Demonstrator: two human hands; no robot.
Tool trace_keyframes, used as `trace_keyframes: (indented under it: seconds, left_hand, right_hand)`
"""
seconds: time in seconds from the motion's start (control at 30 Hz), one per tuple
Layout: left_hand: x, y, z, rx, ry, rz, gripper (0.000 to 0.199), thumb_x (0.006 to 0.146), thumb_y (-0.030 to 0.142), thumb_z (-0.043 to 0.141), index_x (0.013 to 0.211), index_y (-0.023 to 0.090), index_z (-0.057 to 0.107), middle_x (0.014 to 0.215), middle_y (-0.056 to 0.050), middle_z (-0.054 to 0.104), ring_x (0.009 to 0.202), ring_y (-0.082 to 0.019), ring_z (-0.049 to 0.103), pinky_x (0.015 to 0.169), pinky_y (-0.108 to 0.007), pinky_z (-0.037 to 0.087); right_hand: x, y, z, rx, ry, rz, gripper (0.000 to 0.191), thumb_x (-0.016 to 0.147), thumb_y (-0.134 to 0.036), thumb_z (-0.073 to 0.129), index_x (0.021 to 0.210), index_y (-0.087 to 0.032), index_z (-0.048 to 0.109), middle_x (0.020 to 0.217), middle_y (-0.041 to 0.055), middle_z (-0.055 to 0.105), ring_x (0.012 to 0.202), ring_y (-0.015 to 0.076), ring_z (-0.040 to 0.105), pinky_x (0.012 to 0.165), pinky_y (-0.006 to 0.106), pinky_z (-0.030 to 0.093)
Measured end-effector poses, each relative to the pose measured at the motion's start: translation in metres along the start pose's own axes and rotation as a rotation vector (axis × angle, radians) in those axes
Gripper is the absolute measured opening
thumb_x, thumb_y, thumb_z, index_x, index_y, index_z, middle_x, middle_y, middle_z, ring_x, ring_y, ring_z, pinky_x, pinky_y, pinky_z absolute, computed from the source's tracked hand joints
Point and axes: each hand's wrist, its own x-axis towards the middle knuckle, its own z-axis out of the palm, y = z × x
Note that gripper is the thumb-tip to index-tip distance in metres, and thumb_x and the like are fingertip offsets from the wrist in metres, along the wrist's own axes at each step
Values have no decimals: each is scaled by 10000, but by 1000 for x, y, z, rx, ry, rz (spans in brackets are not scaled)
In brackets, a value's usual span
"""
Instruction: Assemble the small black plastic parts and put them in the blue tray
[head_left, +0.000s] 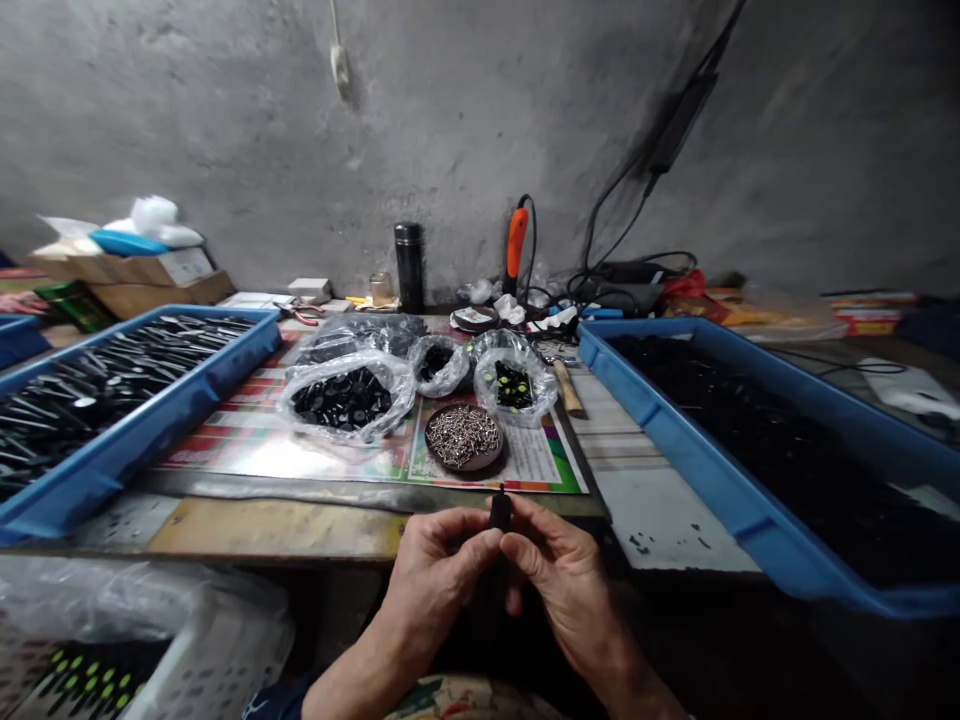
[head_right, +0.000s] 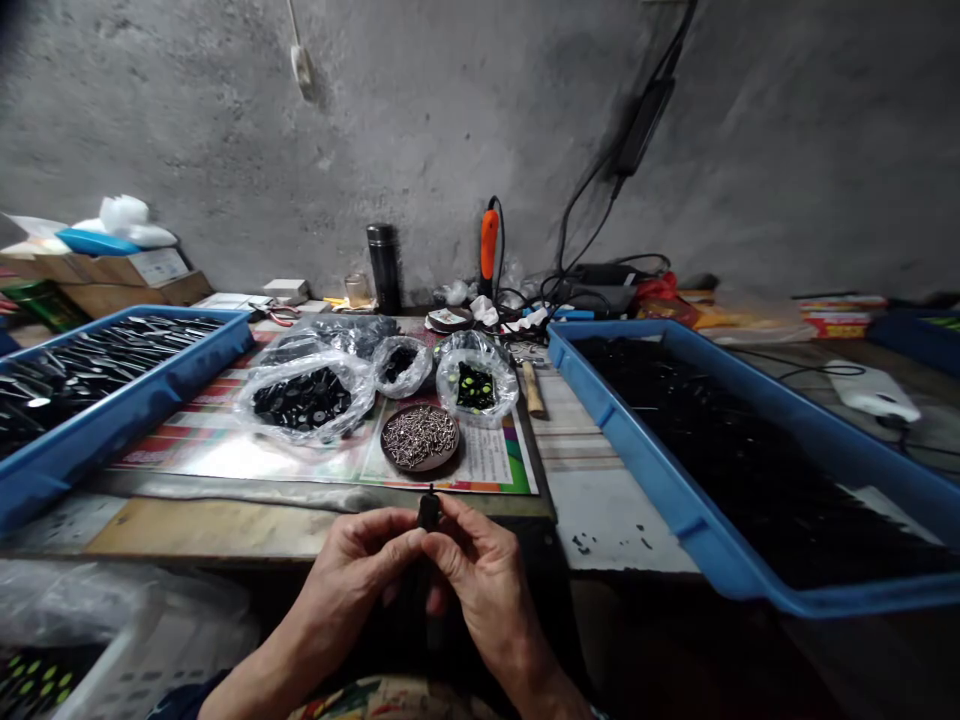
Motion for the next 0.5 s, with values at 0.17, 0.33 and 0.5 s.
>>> trace_keyframes:
  seconds: [0.17, 0.33, 0.5]
  left_hand:
    - [3, -14, -3, 233, 102, 166, 335, 773, 448, 730, 753, 115, 752, 650, -69, 693, 576, -140, 544, 554, -211, 419]
    - [12, -50, -10, 387, 149, 321, 361, 808, 460, 663, 641, 141, 676, 583, -30, 590, 559, -134, 486, 533, -213, 377]
    - [14, -66, -16, 326, 103, 278, 435, 815, 569, 659, 696, 151, 679, 624, -19, 565, 584, -133, 465, 536, -219, 347]
  right_hand:
    - [6, -4, -6, -142, 9, 9, 468, 896, -593, 728, 1032, -146, 730, 562, -29, 501, 395, 66, 360, 376, 154, 282]
    - [16, -17, -11, -290, -61, 80, 401, 877, -537, 718, 803, -157, 613, 636, -39, 467, 411, 50, 305, 373, 161, 233]
    - [15, -21, -7, -338, -59, 36, 326, 872, -472, 672, 786, -171, 580, 635, -40, 441, 481, 86, 341, 416, 179, 262]
